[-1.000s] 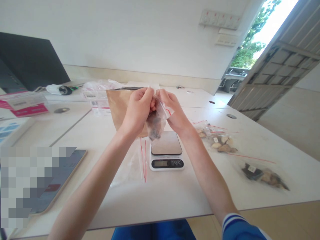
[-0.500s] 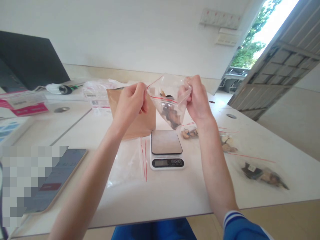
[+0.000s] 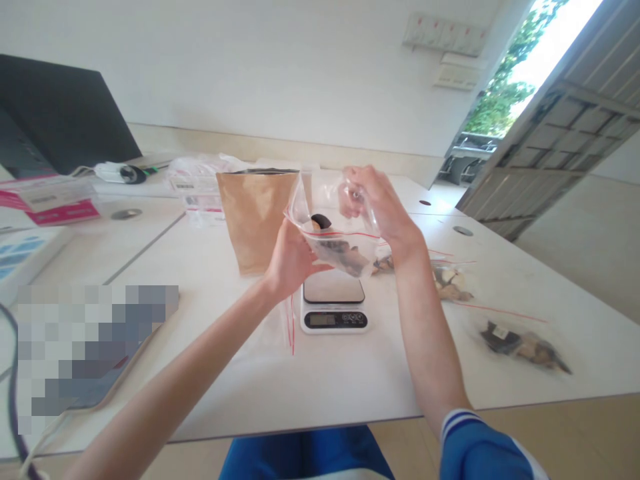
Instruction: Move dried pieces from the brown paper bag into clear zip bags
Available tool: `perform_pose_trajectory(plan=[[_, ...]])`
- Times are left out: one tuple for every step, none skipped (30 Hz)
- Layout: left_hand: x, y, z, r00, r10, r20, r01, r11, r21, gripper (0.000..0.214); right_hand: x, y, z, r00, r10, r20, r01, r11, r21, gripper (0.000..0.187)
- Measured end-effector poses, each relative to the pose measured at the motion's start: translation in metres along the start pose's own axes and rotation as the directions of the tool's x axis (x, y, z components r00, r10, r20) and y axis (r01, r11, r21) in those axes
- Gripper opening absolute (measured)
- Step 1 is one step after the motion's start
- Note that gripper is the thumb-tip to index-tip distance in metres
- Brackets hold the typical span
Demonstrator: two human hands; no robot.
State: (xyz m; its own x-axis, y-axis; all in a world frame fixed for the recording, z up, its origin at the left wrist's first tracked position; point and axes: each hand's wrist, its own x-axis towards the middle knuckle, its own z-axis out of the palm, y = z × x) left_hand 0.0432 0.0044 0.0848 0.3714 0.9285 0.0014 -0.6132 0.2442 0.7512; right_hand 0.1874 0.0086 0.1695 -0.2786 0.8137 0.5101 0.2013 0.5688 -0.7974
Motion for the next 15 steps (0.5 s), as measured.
perform_pose_trajectory(plan=[[-0.004,-0.005,-0.001,1.000,-0.005,0.017,0.006,0.999,-0.040,0.055,0.000,0.002,0.000,0.999,0.003,0.038,0.002,0.992,-0.123,0.032],[-0.008,-0.010,-0.002,1.000,0.019,-0.007,-0.020,0.996,-0.088,0.058,0.000,0.004,-0.001,0.996,0.028,0.081,-0.007,0.967,-0.253,0.032],[-0.010,-0.014,-0.004,0.998,0.046,-0.054,-0.052,0.992,-0.117,0.059,-0.001,0.006,-0.001,0.990,0.077,0.118,-0.027,0.926,-0.377,0.033],[-0.012,-0.018,-0.006,0.991,0.068,-0.112,-0.082,0.989,-0.124,0.058,-0.001,0.007,-0.002,0.981,0.135,0.142,-0.052,0.876,-0.479,0.033],[-0.012,-0.022,-0.009,0.981,0.080,-0.177,-0.103,0.987,-0.122,0.056,-0.002,0.008,-0.001,0.971,0.187,0.147,-0.075,0.828,-0.556,0.032],[-0.012,-0.027,-0.013,0.965,0.092,-0.247,-0.124,0.985,-0.117,0.053,-0.004,0.007,0.000,0.963,0.230,0.138,-0.098,0.781,-0.617,0.030],[-0.011,-0.032,-0.017,0.943,0.106,-0.316,-0.148,0.982,-0.114,0.051,-0.005,0.005,0.001,0.958,0.262,0.119,-0.119,0.736,-0.666,0.027],[-0.010,-0.038,-0.022,0.922,0.118,-0.369,-0.170,0.979,-0.111,0.049,-0.007,0.003,0.004,0.954,0.285,0.098,-0.135,0.695,-0.707,0.023],[-0.008,-0.043,-0.026,0.908,0.128,-0.399,-0.186,0.976,-0.111,0.048,-0.009,0.000,0.008,0.951,0.296,0.086,-0.140,0.663,-0.736,0.018],[-0.006,-0.049,-0.031,0.902,0.138,-0.410,-0.202,0.973,-0.116,0.047,-0.011,-0.003,0.013,0.949,0.301,0.093,-0.132,0.647,-0.751,0.013],[-0.005,-0.054,-0.035,0.900,0.146,-0.410,-0.214,0.969,-0.125,0.046,-0.012,-0.006,0.018,0.946,0.302,0.118,-0.114,0.650,-0.751,0.009],[-0.004,-0.059,-0.038,0.896,0.156,-0.415,-0.233,0.962,-0.141,0.044,-0.014,-0.009,0.024,0.938,0.307,0.162,-0.089,0.665,-0.742,0.006],[-0.003,-0.062,-0.041,0.889,0.167,-0.425,-0.256,0.953,-0.160,0.042,-0.015,-0.011,0.030,0.923,0.319,0.217,-0.064,0.682,-0.729,0.005],[-0.003,-0.065,-0.042,0.881,0.180,-0.438,-0.281,0.943,-0.177,0.040,-0.016,-0.012,0.036,0.900,0.341,0.273,-0.044,0.693,-0.720,0.007],[-0.003,-0.067,-0.043,0.870,0.195,-0.453,-0.308,0.932,-0.189,0.037,-0.017,-0.012,0.042,0.872,0.370,0.322,-0.027,0.691,-0.723,0.009]])
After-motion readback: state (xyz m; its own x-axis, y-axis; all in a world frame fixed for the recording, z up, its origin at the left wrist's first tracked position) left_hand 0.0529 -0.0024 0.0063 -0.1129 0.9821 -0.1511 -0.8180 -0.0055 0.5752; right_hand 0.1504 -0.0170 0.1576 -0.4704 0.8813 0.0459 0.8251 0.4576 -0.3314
